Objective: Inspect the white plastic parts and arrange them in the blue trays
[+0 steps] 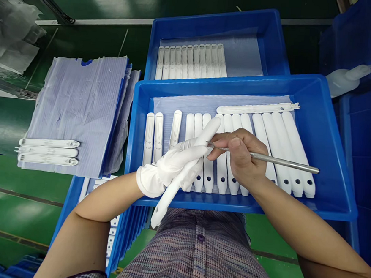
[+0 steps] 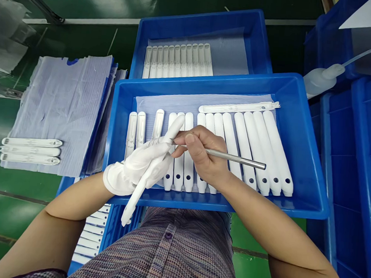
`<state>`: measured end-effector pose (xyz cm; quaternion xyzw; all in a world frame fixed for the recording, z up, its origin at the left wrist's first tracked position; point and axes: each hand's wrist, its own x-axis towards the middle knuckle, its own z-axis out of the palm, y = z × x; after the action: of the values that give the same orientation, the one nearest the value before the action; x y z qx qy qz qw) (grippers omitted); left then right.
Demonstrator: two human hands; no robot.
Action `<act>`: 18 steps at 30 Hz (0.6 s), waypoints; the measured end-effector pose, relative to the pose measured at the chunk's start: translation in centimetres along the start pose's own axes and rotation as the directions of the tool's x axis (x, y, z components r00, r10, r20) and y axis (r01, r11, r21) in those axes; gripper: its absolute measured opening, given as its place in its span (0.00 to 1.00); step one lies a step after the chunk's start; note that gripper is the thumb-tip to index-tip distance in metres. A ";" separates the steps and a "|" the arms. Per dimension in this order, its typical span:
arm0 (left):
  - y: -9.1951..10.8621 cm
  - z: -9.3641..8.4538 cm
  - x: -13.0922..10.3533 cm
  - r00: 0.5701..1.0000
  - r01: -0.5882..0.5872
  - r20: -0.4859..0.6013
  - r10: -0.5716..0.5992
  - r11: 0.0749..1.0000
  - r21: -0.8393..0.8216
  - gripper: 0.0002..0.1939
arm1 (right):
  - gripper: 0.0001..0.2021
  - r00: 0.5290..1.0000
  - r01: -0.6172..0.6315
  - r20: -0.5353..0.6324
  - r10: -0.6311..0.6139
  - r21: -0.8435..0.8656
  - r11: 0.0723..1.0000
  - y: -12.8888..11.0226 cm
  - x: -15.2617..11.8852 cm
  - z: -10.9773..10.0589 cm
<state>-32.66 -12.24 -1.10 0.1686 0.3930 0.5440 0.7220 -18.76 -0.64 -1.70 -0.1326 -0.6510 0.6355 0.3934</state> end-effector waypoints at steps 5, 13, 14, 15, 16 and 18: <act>0.0 0.0 -0.1 1.000 -0.010 -0.012 0.010 0.999 0.034 0.15 | 0.13 0.999 0.042 0.001 -0.042 -0.005 0.999 0.2 0.0 0.0; 0.3 0.5 -0.2 0.999 -0.020 -0.032 0.023 0.997 0.079 0.16 | 0.14 0.999 0.034 0.001 -0.034 -0.052 0.998 0.3 -0.1 -0.1; 0.3 0.5 -0.2 0.999 -0.022 -0.032 0.025 0.997 0.080 0.16 | 0.15 1.000 0.025 -0.003 -0.025 -0.062 0.998 0.2 -0.1 -0.1; 0.3 0.6 -0.2 0.999 -0.025 -0.034 0.028 0.997 0.078 0.16 | 0.15 1.000 0.021 -0.006 -0.021 -0.066 0.998 0.2 -0.1 -0.1; 0.3 0.6 -0.2 0.999 -0.026 -0.039 0.029 0.997 0.075 0.16 | 0.15 1.000 0.019 -0.007 -0.019 -0.066 0.998 0.2 -0.1 -0.1; 0.3 0.6 -0.3 0.998 -0.026 -0.049 0.029 0.997 0.074 0.16 | 0.15 1.000 0.008 -0.010 -0.009 -0.064 0.998 0.1 -0.1 -0.2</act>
<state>-32.42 -12.25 -0.40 0.1869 0.4284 0.5430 0.6976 -18.65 -0.55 -1.86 -0.1459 -0.6695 0.6119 0.3950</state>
